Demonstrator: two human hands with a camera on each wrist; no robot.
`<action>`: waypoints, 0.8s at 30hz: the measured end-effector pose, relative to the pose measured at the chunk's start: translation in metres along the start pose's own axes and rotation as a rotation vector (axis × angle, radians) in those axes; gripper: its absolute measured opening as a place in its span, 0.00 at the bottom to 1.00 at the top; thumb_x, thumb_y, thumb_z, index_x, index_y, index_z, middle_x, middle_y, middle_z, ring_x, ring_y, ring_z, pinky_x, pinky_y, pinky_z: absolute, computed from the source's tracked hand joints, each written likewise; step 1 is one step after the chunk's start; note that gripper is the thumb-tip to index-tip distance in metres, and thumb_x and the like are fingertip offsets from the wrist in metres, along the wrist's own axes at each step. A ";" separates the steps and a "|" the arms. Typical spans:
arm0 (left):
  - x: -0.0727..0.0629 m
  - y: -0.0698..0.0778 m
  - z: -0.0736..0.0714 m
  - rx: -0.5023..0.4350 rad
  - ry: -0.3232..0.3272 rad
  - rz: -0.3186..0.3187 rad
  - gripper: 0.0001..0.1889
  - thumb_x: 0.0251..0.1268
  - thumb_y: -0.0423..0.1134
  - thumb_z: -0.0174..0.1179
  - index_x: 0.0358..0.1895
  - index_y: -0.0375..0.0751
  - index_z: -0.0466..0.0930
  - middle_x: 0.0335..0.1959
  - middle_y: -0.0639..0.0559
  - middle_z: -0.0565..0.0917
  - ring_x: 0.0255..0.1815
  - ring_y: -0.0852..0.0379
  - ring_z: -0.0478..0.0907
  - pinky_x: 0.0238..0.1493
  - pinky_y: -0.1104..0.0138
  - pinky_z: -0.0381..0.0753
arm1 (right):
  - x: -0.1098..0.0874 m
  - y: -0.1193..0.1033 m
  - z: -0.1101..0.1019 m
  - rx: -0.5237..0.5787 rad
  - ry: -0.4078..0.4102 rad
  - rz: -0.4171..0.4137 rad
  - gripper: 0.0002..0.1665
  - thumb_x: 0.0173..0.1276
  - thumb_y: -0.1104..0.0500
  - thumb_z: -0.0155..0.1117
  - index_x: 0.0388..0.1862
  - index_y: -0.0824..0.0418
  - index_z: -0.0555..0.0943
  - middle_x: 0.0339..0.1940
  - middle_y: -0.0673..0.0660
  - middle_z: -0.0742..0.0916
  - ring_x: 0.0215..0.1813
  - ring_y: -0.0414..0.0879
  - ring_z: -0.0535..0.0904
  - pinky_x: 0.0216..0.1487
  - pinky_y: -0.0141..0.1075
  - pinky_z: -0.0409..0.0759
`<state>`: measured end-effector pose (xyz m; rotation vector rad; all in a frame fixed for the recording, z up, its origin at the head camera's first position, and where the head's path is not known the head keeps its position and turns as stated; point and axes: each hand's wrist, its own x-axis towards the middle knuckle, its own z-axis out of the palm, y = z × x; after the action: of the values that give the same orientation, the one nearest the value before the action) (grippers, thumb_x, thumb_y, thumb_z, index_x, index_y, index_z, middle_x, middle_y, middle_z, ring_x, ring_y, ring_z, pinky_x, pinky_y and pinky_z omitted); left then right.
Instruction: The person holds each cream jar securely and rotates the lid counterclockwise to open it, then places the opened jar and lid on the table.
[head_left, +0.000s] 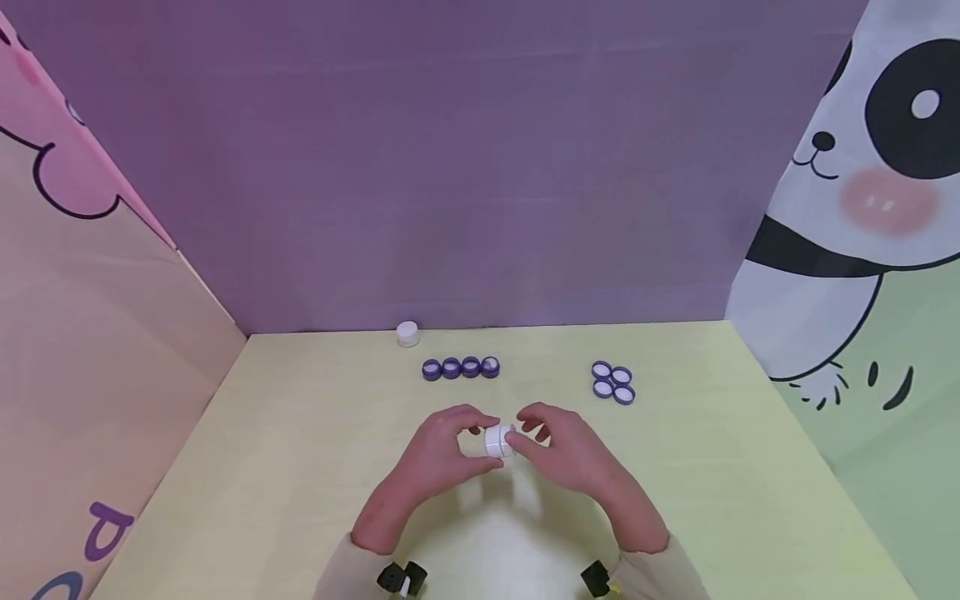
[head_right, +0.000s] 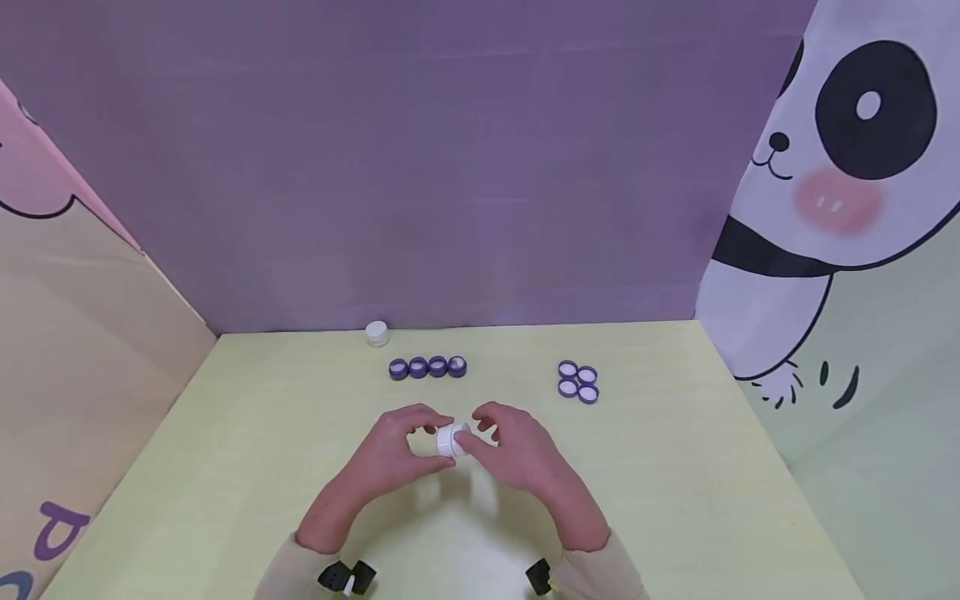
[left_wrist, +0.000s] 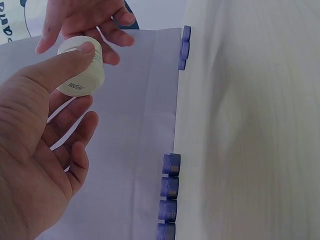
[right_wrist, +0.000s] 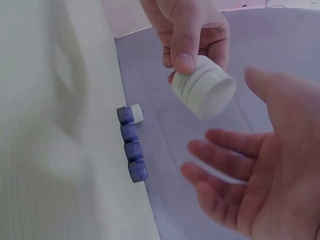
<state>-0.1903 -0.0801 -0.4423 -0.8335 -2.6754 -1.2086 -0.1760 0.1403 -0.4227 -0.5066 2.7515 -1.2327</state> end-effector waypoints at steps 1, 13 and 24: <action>0.000 0.001 -0.001 0.003 0.001 0.001 0.23 0.44 0.44 0.79 0.48 0.49 0.86 0.38 0.67 0.81 0.40 0.56 0.78 0.41 0.60 0.78 | 0.000 0.000 0.000 -0.019 0.004 0.027 0.24 0.68 0.38 0.60 0.48 0.55 0.82 0.37 0.45 0.84 0.35 0.41 0.78 0.36 0.37 0.77; -0.001 0.000 0.000 0.035 -0.018 -0.003 0.23 0.44 0.45 0.78 0.48 0.49 0.86 0.39 0.67 0.81 0.39 0.56 0.78 0.39 0.65 0.76 | 0.000 -0.001 0.003 -0.086 -0.050 0.177 0.37 0.71 0.29 0.44 0.26 0.55 0.85 0.16 0.47 0.77 0.22 0.42 0.71 0.26 0.37 0.70; -0.002 -0.002 0.001 0.030 -0.041 0.005 0.24 0.45 0.46 0.78 0.49 0.50 0.85 0.40 0.67 0.81 0.40 0.56 0.79 0.38 0.67 0.76 | 0.000 -0.003 0.002 -0.072 -0.073 0.068 0.24 0.68 0.36 0.57 0.32 0.52 0.86 0.22 0.43 0.81 0.24 0.40 0.73 0.25 0.37 0.71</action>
<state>-0.1894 -0.0815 -0.4446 -0.8704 -2.7149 -1.1596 -0.1751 0.1370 -0.4221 -0.4504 2.7355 -1.0820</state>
